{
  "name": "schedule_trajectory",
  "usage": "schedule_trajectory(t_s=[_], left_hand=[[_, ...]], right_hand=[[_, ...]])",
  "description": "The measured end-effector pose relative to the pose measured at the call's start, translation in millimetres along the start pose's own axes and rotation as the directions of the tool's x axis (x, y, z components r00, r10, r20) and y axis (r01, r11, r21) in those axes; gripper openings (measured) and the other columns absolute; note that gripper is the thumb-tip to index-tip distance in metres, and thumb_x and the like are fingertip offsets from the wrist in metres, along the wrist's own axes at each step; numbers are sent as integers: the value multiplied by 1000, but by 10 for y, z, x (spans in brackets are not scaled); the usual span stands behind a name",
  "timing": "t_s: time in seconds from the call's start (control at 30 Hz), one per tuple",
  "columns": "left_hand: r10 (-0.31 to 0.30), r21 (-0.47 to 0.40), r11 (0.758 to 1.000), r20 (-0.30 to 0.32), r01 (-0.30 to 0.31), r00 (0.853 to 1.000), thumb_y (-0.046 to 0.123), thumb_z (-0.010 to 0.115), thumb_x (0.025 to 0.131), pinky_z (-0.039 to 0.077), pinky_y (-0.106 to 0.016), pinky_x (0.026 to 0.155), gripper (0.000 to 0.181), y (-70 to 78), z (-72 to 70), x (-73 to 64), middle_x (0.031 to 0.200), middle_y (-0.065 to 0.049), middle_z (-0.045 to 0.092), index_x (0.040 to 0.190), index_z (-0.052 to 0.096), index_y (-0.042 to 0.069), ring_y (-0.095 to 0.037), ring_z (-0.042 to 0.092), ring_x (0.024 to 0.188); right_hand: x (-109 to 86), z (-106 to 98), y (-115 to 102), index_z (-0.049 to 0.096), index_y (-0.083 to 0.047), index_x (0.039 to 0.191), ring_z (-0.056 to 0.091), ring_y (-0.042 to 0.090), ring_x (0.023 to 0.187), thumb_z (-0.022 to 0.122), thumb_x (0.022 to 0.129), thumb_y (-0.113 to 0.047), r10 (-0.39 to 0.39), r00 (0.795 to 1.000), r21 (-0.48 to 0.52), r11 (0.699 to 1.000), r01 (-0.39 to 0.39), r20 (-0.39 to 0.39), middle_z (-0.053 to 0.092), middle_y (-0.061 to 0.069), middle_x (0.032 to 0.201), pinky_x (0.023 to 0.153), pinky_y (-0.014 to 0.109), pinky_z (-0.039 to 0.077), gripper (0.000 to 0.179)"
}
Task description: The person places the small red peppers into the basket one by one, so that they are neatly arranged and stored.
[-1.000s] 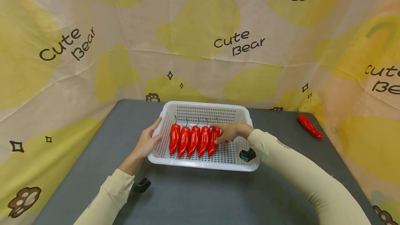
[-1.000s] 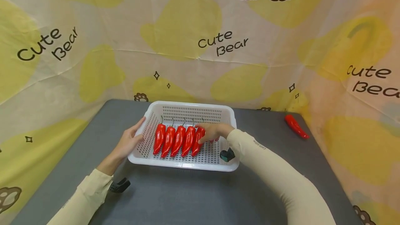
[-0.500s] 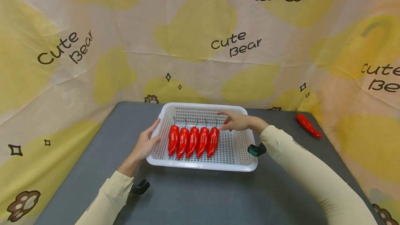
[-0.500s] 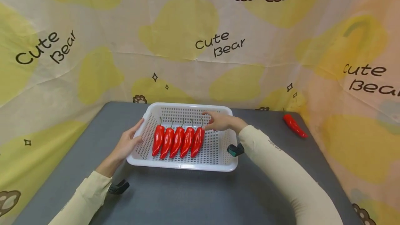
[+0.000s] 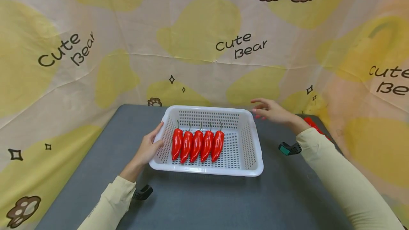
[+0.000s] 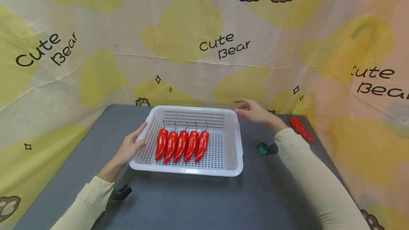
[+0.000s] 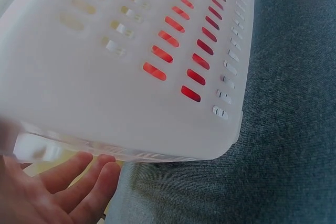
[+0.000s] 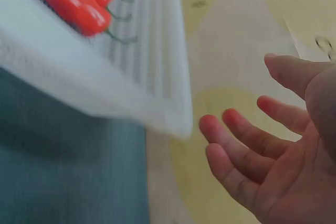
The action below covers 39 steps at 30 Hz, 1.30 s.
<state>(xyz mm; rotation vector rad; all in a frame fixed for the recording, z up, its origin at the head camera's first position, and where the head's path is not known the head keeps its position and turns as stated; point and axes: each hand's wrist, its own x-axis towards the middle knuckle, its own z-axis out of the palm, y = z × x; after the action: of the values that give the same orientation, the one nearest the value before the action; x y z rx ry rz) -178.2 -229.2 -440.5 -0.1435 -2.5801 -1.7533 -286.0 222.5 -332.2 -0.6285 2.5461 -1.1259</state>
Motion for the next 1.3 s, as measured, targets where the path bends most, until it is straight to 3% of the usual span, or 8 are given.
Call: schedule_trajectory(t_s=[0.1, 0.37, 0.63, 1.0, 1.3], left_hand=[[-3, 3, 1000, -4, 3, 1000, -1, 49, 93, 62, -51, 80, 75, 16, 5, -5, 163, -24, 31, 162, 24, 16, -52, 58, 123], [-3, -33, 999, 7, 4, 1000, -1, 48, 93, 61, -53, 80, 75, 51, 10, 4, 162, -26, 32, 162, 23, 15, -52, 58, 122], [-11, -23, 1000, 9, 11, 1000, -1, 49, 92, 62, -52, 79, 76, 45, 7, -7, 161, -27, 34, 162, 23, 15, -52, 59, 121], [-11, -17, 1000, 3, 11, 1000, 0, 48, 93, 61, -53, 81, 76, -14, 6, 14, 163, -24, 31, 162, 23, 17, -52, 56, 124], [3, -27, 1000, -3, -3, 1000, -2, 48, 93, 60, -55, 83, 75, 7, 0, 9, 163, -24, 32, 162, 24, 15, -52, 56, 124]], right_hand=[[-73, -138, 150, 34, -1, 154, 67, 37, 114, 51, 105, -23, 10, 999, 6, 1000, -10, -50, 51, 33, 145, 99, 52, 54, 56], [-273, -459, 570, 31, 3, 154, 69, 29, 111, 45, 107, -28, 107, 986, -4, 994, -109, -127, 49, 36, 144, 86, 23, 55, 58], [-437, -599, 915, 24, 5, 156, 62, -12, 90, 42, 108, -31, 187, 972, 53, 982, -181, -144, 40, 40, 150, 82, 14, 54, 63], [-569, -669, 1142, 22, 12, 153, 55, -17, 82, 39, 109, -28, 248, 953, 67, 969, -240, -172, 33, 46, 150, 76, 13, 54, 62], [-689, -700, 1327, 22, 12, 154, 56, -15, 83, 40, 108, -34, 281, 942, 75, 960, -271, -185, 37, 41, 150, 77, 14, 55, 68]])
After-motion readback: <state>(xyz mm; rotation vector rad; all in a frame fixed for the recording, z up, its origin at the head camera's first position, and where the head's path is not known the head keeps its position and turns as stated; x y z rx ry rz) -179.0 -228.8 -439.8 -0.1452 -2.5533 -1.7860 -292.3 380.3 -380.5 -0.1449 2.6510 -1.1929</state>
